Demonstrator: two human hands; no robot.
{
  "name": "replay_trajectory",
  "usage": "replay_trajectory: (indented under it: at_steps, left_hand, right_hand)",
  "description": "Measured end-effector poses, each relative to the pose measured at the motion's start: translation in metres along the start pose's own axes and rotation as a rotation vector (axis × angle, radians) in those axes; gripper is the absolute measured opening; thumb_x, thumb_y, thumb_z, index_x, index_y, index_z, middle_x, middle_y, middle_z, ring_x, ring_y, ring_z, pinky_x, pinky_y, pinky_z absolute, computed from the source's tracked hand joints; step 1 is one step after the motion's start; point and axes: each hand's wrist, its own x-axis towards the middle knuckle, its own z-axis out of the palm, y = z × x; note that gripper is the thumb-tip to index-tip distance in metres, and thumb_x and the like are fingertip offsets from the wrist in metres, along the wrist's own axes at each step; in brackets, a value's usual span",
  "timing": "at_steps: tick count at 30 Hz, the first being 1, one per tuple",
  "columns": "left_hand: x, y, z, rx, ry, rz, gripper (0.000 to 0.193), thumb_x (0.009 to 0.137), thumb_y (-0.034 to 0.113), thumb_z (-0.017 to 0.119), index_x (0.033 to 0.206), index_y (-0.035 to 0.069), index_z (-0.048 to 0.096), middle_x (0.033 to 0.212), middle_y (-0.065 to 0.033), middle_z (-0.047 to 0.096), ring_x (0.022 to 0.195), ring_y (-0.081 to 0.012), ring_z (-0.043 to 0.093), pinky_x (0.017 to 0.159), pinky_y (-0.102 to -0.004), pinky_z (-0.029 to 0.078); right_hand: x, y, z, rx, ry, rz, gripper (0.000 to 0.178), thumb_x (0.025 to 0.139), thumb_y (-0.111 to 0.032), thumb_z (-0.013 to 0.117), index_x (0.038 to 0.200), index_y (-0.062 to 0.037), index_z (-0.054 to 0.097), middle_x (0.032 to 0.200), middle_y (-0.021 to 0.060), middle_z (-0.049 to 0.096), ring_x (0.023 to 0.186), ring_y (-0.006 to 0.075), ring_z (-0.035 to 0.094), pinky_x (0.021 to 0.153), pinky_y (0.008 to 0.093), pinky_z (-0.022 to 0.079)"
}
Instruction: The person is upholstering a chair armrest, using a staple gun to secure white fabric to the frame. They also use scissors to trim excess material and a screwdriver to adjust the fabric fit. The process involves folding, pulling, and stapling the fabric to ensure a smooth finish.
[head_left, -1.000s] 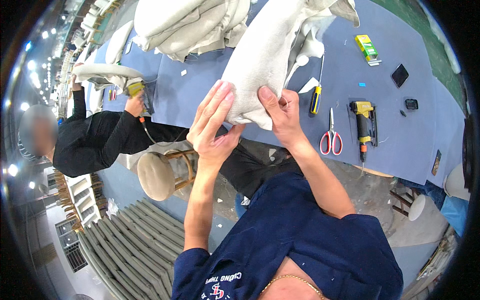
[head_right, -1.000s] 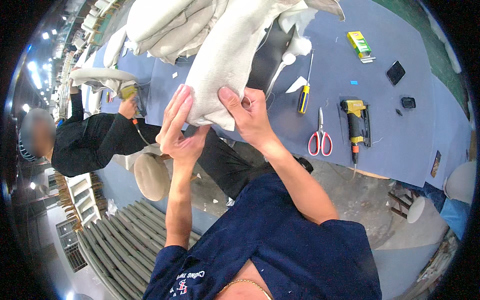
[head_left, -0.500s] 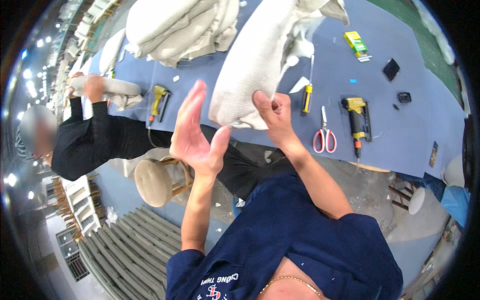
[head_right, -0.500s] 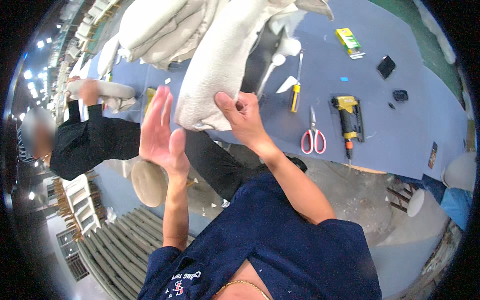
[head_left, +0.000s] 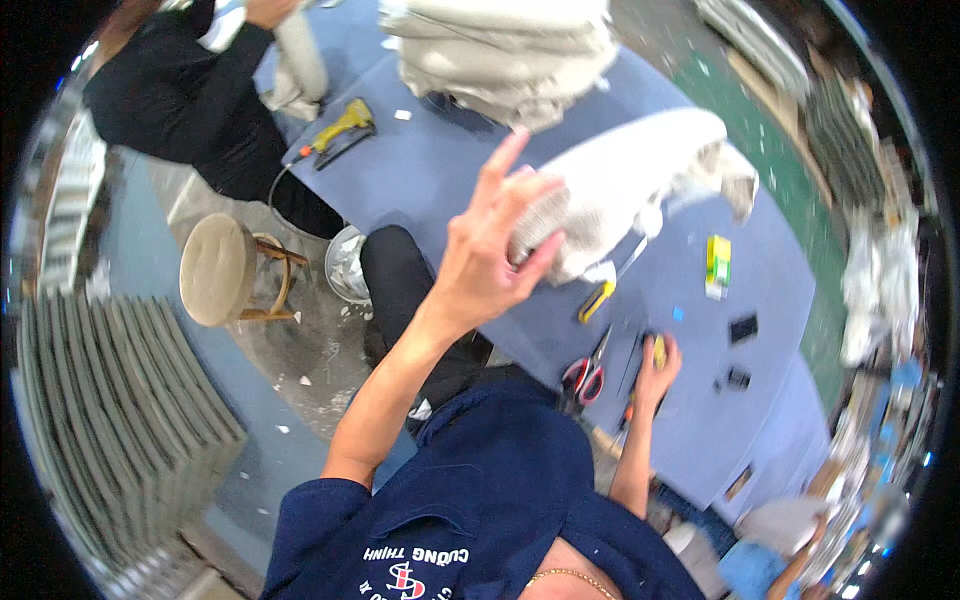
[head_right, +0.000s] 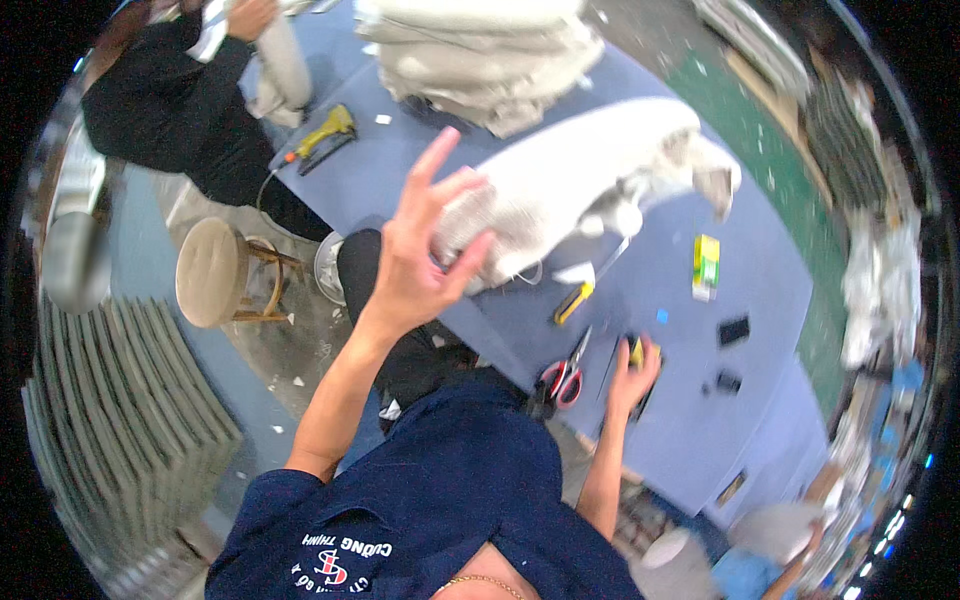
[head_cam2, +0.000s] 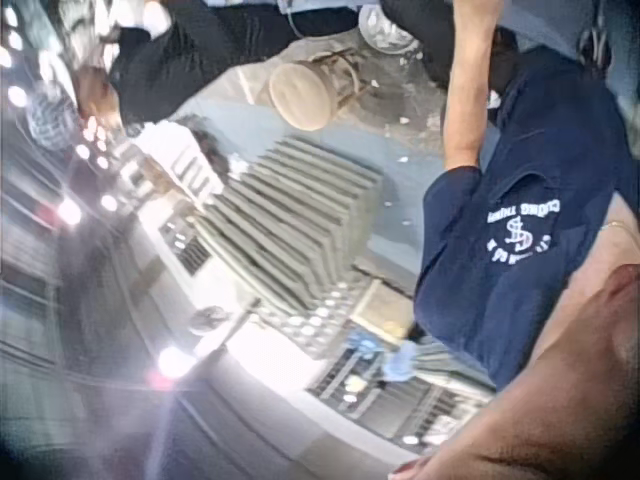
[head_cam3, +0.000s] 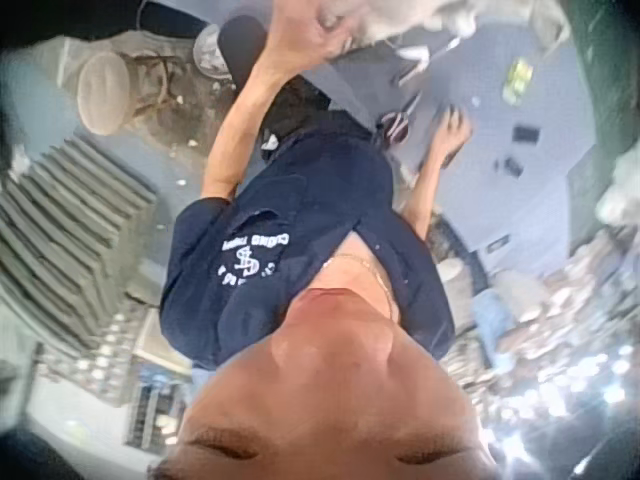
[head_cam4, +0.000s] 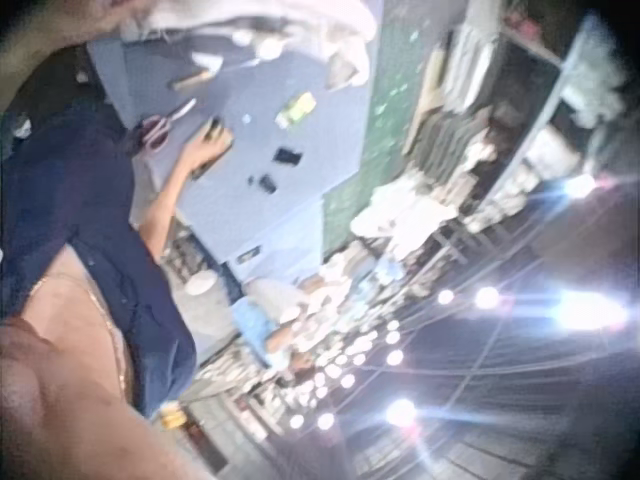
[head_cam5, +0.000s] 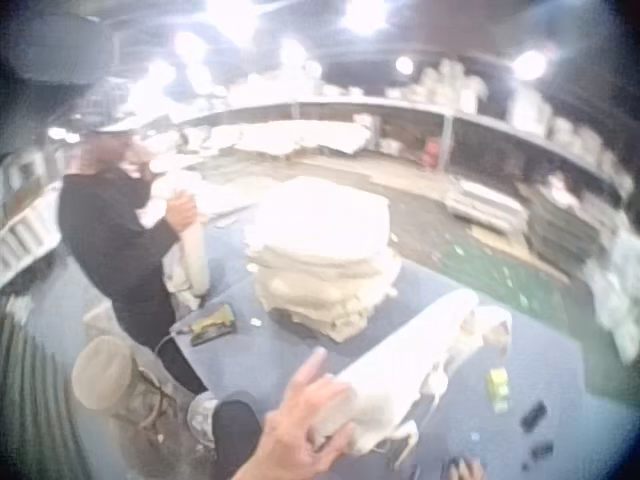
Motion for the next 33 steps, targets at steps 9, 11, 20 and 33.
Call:
replay_trajectory:
  at_steps: [9,11,20,33]
  left_hand:
    - [0.012,-0.016,-0.009,-0.110,-0.039,-0.093,0.051,0.078,0.000,0.078,0.126,0.011,0.063,0.154,-0.0201,0.047,0.119,-0.0398,0.066,0.084,-0.0402,0.060]
    - [0.011,-0.016,-0.004,-0.114,-0.024,-0.066,0.050,0.079,0.000,0.078,0.125,0.012,0.064,0.153,-0.0195,0.047,0.120,-0.0407,0.066,0.084,-0.0406,0.060]
    - [0.012,-0.015,-0.006,-0.099,-0.041,-0.074,0.048,0.080,0.001,0.077,0.125,0.011,0.064,0.152,-0.0164,0.049,0.119,-0.0383,0.067,0.085,-0.0393,0.059]
    - [0.014,-0.010,-0.008,-0.119,-0.128,-0.128,0.055,0.075,-0.008,0.075,0.126,0.009,0.064,0.141,-0.0144,0.060,0.126,-0.0333,0.063,0.099,-0.0383,0.053]
  right_hand:
    - [-0.013,0.168,0.020,-0.458,-0.290,0.326,0.097,0.071,-0.023,0.087,0.149,0.0037,0.037,0.124,0.0271,0.065,0.111,0.0410,0.065,0.099,0.0460,0.051]
    - [0.001,0.181,0.000,-0.451,-0.420,0.297,0.093,0.073,-0.020,0.085,0.149,0.0036,0.037,0.124,0.0256,0.066,0.111,0.0363,0.067,0.097,0.0452,0.053]
    - [0.014,-0.003,-0.052,0.415,-0.163,0.299,0.050,0.085,-0.005,0.079,0.131,0.0022,0.059,0.114,0.0092,0.070,0.098,0.0178,0.067,0.088,0.0309,0.053]
    - [0.004,-0.260,-0.056,0.781,-0.547,0.084,0.036,0.089,-0.020,0.084,0.117,-0.0020,0.069,0.107,0.0032,0.072,0.097,0.0131,0.066,0.088,0.0314,0.053]
